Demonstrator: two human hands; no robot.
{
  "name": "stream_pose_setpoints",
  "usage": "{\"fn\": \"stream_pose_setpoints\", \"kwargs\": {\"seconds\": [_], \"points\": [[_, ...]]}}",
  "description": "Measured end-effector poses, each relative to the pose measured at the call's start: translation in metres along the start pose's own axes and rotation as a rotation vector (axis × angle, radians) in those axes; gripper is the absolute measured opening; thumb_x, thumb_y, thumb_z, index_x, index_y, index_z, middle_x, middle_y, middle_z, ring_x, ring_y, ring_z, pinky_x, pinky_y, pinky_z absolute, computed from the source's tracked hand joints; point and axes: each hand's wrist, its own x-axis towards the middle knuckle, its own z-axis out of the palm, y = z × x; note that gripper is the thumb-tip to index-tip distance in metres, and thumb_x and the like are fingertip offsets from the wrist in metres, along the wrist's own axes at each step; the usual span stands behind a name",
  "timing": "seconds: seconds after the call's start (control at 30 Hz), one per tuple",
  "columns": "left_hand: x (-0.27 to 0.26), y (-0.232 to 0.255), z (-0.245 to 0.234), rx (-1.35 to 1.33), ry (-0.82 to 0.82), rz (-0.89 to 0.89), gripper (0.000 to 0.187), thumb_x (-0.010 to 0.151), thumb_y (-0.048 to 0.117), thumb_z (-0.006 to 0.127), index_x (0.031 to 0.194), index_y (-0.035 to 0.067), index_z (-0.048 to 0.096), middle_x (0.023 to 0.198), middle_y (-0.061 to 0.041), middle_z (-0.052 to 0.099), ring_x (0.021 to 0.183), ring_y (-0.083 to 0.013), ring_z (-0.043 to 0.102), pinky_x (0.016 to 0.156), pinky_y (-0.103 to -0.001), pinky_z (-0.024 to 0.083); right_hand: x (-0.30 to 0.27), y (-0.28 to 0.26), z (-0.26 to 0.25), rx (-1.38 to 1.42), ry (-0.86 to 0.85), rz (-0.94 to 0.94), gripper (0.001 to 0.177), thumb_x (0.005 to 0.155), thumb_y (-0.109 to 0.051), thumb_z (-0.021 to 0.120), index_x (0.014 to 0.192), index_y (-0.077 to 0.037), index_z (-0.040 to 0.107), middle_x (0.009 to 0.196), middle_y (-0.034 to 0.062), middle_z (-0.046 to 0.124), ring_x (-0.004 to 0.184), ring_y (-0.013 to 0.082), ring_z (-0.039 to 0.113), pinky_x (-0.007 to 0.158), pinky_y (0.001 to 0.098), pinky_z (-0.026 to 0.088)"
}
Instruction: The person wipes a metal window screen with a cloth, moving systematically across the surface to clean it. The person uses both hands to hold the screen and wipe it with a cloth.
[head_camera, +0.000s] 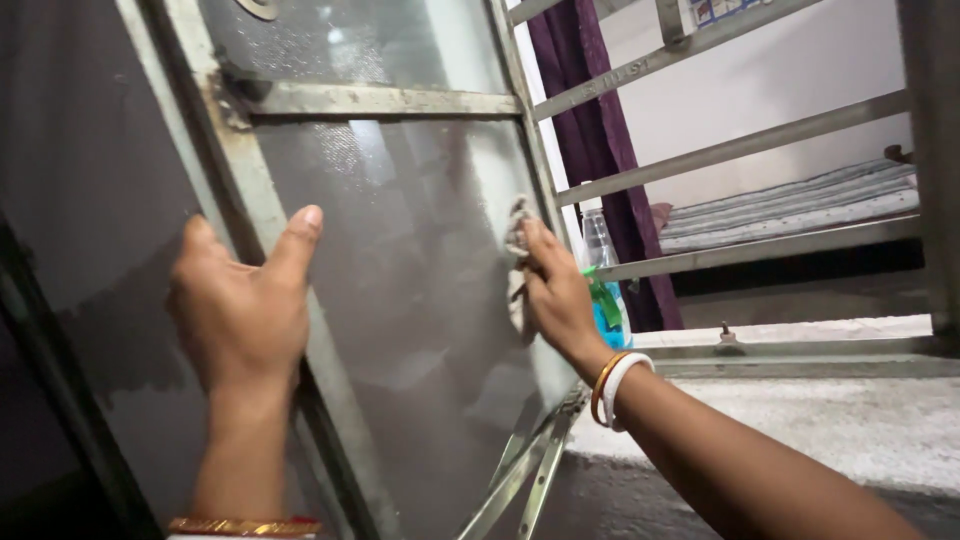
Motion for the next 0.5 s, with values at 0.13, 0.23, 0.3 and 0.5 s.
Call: {"fn": "stream_pose_setpoints", "kwargs": {"seconds": [0.13,0.23,0.3,0.5], "points": [[0.001,0.004,-0.004,-0.011,-0.017,-0.076,0.039,0.089,0.034,0.085,0.095,0.002,0.064,0.079,-0.013,0.073,0.071,-0.0227,0.071,0.07,-0.037,0.054,-0.001,-0.013,-0.003,-0.008,-0.093,-0.199,0.068,0.082,0.01,0.047,0.148,-0.008,0.054,0.154,0.0213,0.05,0.144,0.0373,0.045,0.121,0.0402,0.032],[0.002,0.005,-0.001,-0.124,-0.014,-0.006,0.032,0.089,0.027,0.082,0.095,0.003,0.062,0.083,-0.008,0.071,0.073,-0.0157,0.068,0.07,-0.033,0.053,0.015,0.005,-0.004,0.008,-0.026,-0.174,0.066,0.084,0.009,0.046,0.147,-0.009,0.055,0.155,0.0205,0.05,0.144,0.0364,0.047,0.121,0.0389,0.034],[0.002,0.003,-0.001,-0.146,0.001,0.052,0.03,0.091,0.023,0.082,0.096,0.001,0.062,0.087,-0.007,0.071,0.076,-0.0136,0.065,0.071,-0.031,0.052,0.028,0.023,-0.002,0.003,0.036,-0.142,0.064,0.087,0.009,0.046,0.147,-0.01,0.056,0.154,0.0191,0.052,0.142,0.0356,0.049,0.12,0.0382,0.036],[-0.005,-0.017,0.004,-0.377,-0.066,0.041,0.035,0.099,0.016,0.077,0.117,-0.005,0.055,0.106,-0.013,0.068,0.083,-0.0152,0.066,0.074,-0.028,0.055,0.055,0.041,0.012,-0.041,0.129,-0.112,0.059,0.09,0.006,0.049,0.146,-0.012,0.059,0.152,0.0168,0.056,0.136,0.0347,0.053,0.118,0.0393,0.039]]}}
